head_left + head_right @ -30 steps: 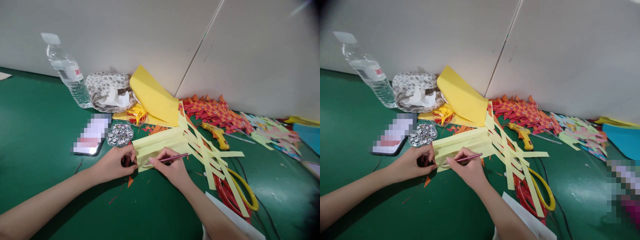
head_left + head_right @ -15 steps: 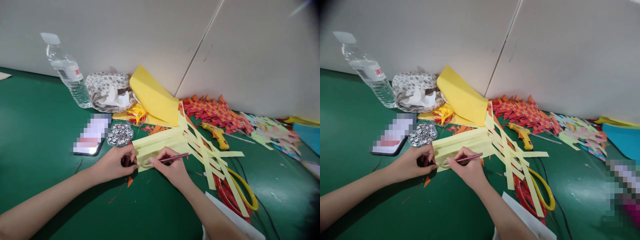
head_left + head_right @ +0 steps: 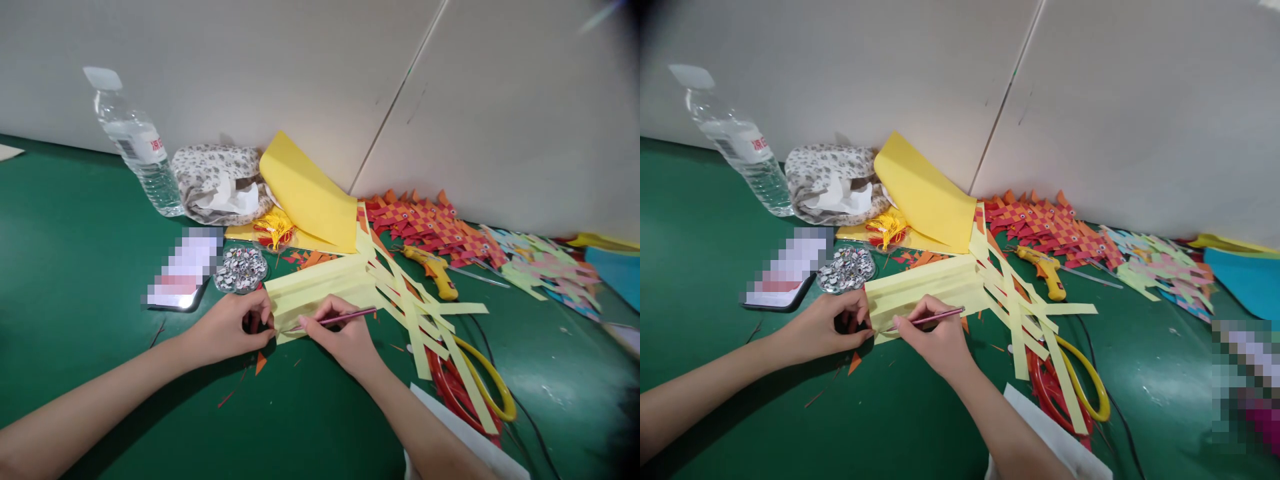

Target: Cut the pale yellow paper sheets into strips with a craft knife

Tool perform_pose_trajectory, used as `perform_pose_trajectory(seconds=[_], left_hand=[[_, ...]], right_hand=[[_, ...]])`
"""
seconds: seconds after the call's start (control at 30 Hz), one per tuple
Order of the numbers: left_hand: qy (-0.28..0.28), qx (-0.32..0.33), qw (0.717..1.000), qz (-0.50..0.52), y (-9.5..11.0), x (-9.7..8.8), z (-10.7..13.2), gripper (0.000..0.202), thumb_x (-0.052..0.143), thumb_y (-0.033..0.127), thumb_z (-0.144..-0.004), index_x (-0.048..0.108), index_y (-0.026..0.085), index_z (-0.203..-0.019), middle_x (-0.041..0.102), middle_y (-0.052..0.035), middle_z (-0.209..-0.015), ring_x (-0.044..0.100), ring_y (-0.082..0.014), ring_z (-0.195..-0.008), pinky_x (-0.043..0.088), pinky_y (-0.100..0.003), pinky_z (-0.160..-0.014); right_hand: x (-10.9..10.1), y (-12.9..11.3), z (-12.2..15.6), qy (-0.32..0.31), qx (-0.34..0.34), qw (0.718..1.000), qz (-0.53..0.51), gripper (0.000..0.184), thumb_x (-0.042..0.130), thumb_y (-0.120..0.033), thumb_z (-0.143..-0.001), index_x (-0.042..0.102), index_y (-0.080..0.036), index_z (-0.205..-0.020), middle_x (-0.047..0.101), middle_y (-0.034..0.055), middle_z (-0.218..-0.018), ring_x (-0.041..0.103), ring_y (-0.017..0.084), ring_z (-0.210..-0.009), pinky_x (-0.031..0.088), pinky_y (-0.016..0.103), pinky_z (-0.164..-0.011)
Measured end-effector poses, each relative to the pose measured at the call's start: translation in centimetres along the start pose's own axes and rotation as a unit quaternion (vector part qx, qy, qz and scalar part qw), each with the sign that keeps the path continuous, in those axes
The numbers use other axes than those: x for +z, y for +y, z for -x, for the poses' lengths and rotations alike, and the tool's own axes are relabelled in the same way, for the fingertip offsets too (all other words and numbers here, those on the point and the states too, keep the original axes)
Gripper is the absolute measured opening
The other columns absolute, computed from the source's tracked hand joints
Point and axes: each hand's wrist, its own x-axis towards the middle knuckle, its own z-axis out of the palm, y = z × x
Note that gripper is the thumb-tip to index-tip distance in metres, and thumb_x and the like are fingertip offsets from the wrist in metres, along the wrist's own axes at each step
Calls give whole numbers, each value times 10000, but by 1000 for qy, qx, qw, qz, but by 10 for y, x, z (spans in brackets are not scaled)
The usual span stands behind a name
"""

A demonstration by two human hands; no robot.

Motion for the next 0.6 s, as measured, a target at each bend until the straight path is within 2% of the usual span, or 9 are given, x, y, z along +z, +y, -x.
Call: perform_pose_trajectory(seconds=[0.3, 0.6], left_hand=[[1, 1, 1000, 0, -2, 1, 2, 169, 594, 184, -722, 426, 203, -733, 603, 61, -677, 510, -74, -532, 374, -171, -498], [7, 5, 1000, -3, -1, 1, -1, 177, 602, 179, -720, 426, 201, -725, 580, 74, -653, 469, -58, -495, 342, -159, -472]], right_hand=[[0, 1, 1, -27, 7, 1000, -2, 250, 741, -301, -694, 542, -186, -595, 536, -34, -531, 471, 107, -500, 361, 229, -482], [-1, 4, -2, 33, -10, 999, -12, 263, 692, -257, -724, 479, -200, -579, 469, -58, -528, 449, 99, -494, 361, 223, -479]])
